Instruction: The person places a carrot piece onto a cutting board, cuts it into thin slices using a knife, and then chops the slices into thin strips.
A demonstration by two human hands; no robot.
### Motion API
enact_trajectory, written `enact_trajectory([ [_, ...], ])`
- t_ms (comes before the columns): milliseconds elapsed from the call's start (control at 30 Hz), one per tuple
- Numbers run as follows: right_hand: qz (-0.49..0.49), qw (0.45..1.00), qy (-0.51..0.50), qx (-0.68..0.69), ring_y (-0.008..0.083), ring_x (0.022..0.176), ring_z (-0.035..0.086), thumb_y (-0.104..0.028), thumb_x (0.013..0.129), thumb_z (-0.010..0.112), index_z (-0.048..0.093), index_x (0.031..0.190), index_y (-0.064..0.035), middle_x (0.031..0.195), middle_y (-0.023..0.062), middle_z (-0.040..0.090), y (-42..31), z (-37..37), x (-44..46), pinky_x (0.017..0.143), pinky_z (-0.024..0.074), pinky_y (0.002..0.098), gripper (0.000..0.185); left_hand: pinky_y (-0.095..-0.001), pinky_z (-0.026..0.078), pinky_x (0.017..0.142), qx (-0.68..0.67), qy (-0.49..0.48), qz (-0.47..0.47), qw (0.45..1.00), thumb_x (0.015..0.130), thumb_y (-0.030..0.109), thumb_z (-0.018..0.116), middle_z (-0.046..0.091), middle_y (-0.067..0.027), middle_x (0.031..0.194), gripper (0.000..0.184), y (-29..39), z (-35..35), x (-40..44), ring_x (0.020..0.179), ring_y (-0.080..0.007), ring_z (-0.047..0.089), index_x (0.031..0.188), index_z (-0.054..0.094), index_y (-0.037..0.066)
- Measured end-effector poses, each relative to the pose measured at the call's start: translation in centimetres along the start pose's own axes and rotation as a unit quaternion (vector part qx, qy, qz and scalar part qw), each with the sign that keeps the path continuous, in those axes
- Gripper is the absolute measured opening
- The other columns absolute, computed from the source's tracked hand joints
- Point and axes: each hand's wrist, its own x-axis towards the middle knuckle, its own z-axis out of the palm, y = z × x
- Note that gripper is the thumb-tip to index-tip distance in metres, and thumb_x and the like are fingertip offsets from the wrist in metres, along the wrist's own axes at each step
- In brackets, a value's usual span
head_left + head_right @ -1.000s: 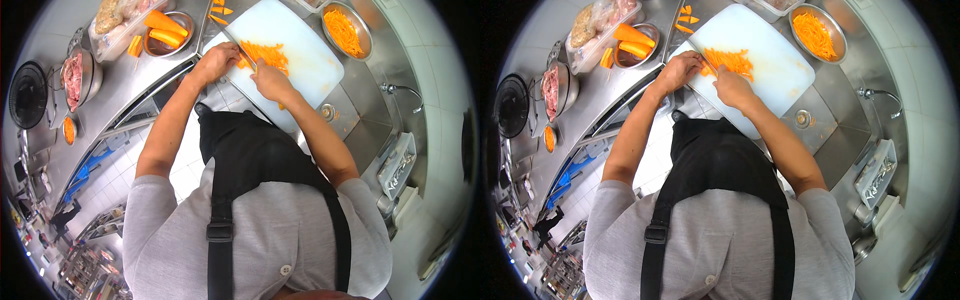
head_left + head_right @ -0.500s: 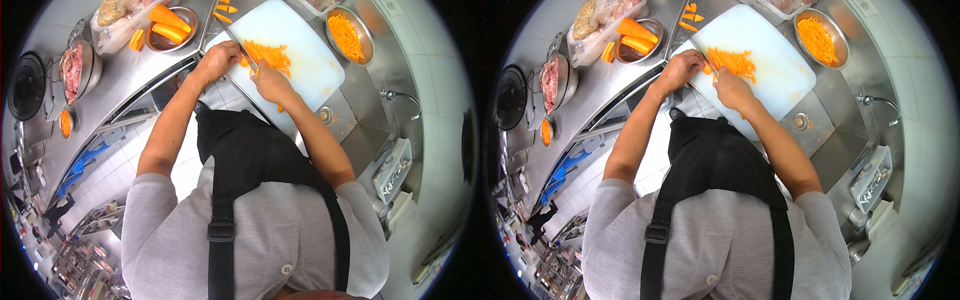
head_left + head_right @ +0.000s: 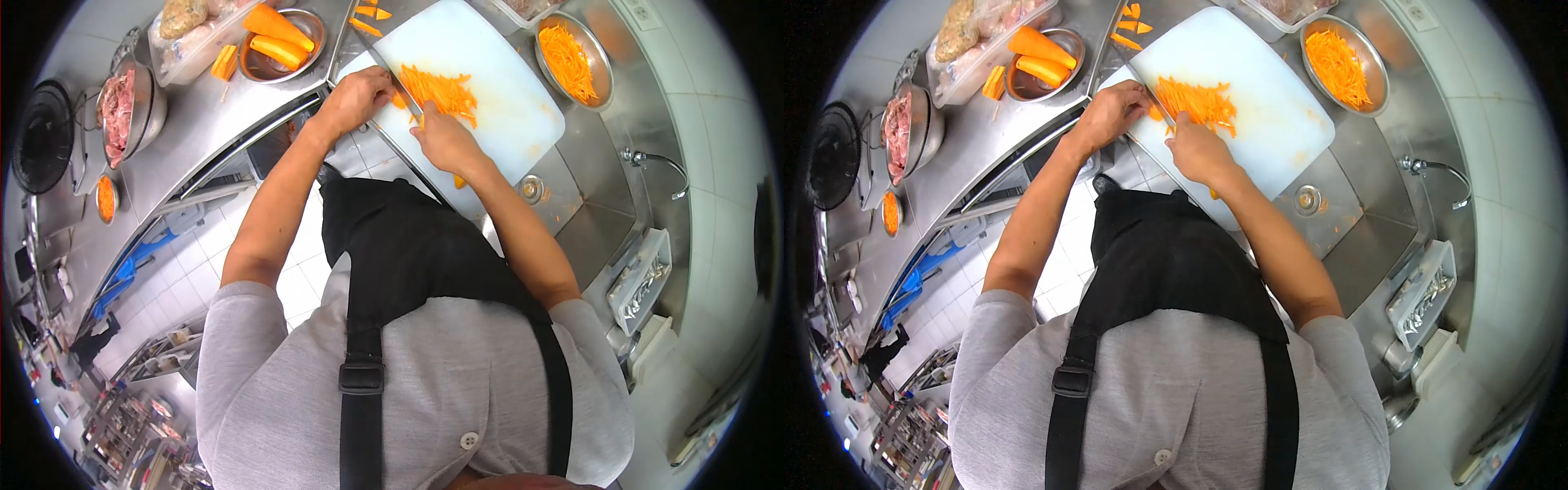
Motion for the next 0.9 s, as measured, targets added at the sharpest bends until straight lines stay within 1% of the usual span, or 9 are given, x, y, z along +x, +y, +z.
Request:
enact_trajectory([
  [100, 0.011, 0.999, -0.032, -0.011, 0.0491, 0.102, 0.074, -0.023, 0.106, 0.066, 0.053, 0.124, 0.0079, 0.105, 0.0321, 0.076, -0.9, -2.5, -1.0, 0.09, 0.0564, 0.0578, 0.038, -0.0433, 0.06, 0.087, -0.002, 0.006, -0.009, 1.0, 0.087, 0.002, 0.078, 0.072, -0.0129, 0.101, 0.009, 0.4, -0.3, -0.3, 0.095, -0.0358, 0.072, 0.095, 0.075, 0.0],
  [200, -0.014, 1.0, 0.005, -0.021, 0.0496, 0.101, 0.074, -0.023, 0.106, 0.066, 0.053, 0.125, 0.0083, 0.104, 0.0319, 0.076, 0.2, 0.3, 0.0, 0.09, 0.0565, 0.0581, 0.039, -0.0422, 0.061, 0.087, 0.0, 0.003, -0.021, 1.0, 0.087, 0.001, 0.079, 0.073, -0.0137, 0.102, 0.01, 0.5, -0.1, -0.4, 0.095, -0.0356, 0.073, 0.096, 0.076, -0.001],
  [267, -0.002, 1.0, -0.014, -0.018, 0.0499, 0.102, 0.074, -0.023, 0.106, 0.066, 0.053, 0.125, 0.0084, 0.104, 0.0321, 0.076, 0.5, -0.5, -0.1, 0.09, 0.0565, 0.0582, 0.039, -0.0405, 0.062, 0.087, 0.014, -0.008, -0.018, 1.0, 0.086, -0.002, 0.081, 0.075, -0.0161, 0.106, 0.013, 0.4, -0.4, -0.3, 0.095, -0.0353, 0.075, 0.097, 0.076, -0.002],
  [400, 0.002, 1.0, -0.026, -0.014, 0.0498, 0.102, 0.074, -0.023, 0.106, 0.067, 0.053, 0.126, 0.0087, 0.105, 0.032, 0.076, -0.7, -1.9, -1.0, 0.09, 0.0567, 0.058, 0.04, -0.0433, 0.06, 0.085, 0.006, 0.018, -0.027, 0.999, 0.087, 0.002, 0.078, 0.071, -0.0129, 0.099, 0.008, 0.4, 0.1, -0.6, 0.092, -0.0355, 0.072, 0.094, 0.076, 0.001],
  [500, -0.037, 0.999, 0.02, -0.019, 0.0498, 0.102, 0.074, -0.023, 0.106, 0.066, 0.054, 0.125, 0.0086, 0.105, 0.0324, 0.075, 1.4, 1.2, 0.4, 0.09, 0.0565, 0.0577, 0.039, -0.0434, 0.06, 0.084, 0.007, 0.03, -0.019, 0.999, 0.087, 0.001, 0.077, 0.071, -0.0129, 0.098, 0.007, 0.2, 0.1, -0.6, 0.091, -0.0358, 0.072, 0.094, 0.076, 0.0],
  [567, -0.008, 1.0, -0.026, -0.008, 0.0498, 0.103, 0.074, -0.023, 0.106, 0.066, 0.054, 0.125, 0.0084, 0.105, 0.0329, 0.075, -0.6, -1.6, -0.7, 0.091, 0.0563, 0.0576, 0.039, -0.0435, 0.06, 0.084, 0.008, 0.032, -0.012, 0.999, 0.087, 0.001, 0.077, 0.071, -0.013, 0.098, 0.007, 0.5, 0.1, -0.8, 0.091, -0.036, 0.072, 0.094, 0.075, 0.0],
  [600, 0.006, 0.999, -0.048, -0.004, 0.0498, 0.104, 0.074, -0.024, 0.106, 0.066, 0.054, 0.125, 0.0083, 0.105, 0.0332, 0.075, -1.3, -2.7, -1.0, 0.091, 0.0562, 0.0576, 0.039, -0.0427, 0.06, 0.085, 0.009, 0.031, -0.019, 0.999, 0.087, 0.0, 0.078, 0.072, -0.0139, 0.1, 0.008, 0.4, 0.1, -0.8, 0.092, -0.0362, 0.073, 0.095, 0.075, 0.0],
  [700, -0.014, 1.0, -0.004, 0.005, 0.05, 0.105, 0.073, -0.024, 0.106, 0.066, 0.054, 0.124, 0.0076, 0.106, 0.0336, 0.075, -0.6, 0.0, 0.0, 0.092, 0.056, 0.0578, 0.038, -0.0413, 0.061, 0.087, 0.011, 0.025, -0.032, 0.999, 0.087, -0.002, 0.079, 0.075, -0.0158, 0.105, 0.011, 0.4, 0.2, -1.0, 0.096, -0.0365, 0.075, 0.097, 0.076, -0.001],
  [900, 0.007, 0.999, -0.034, 0.006, 0.0495, 0.105, 0.074, -0.025, 0.105, 0.068, 0.054, 0.127, 0.0067, 0.106, 0.0334, 0.075, -1.2, -1.7, -0.5, 0.092, 0.056, 0.058, 0.041, -0.0412, 0.062, 0.088, 0.02, 0.018, -0.036, 0.999, 0.088, -0.002, 0.078, 0.076, -0.0159, 0.108, 0.011, 0.4, 0.2, -1.4, 0.097, -0.0368, 0.075, 0.098, 0.077, -0.001],
])
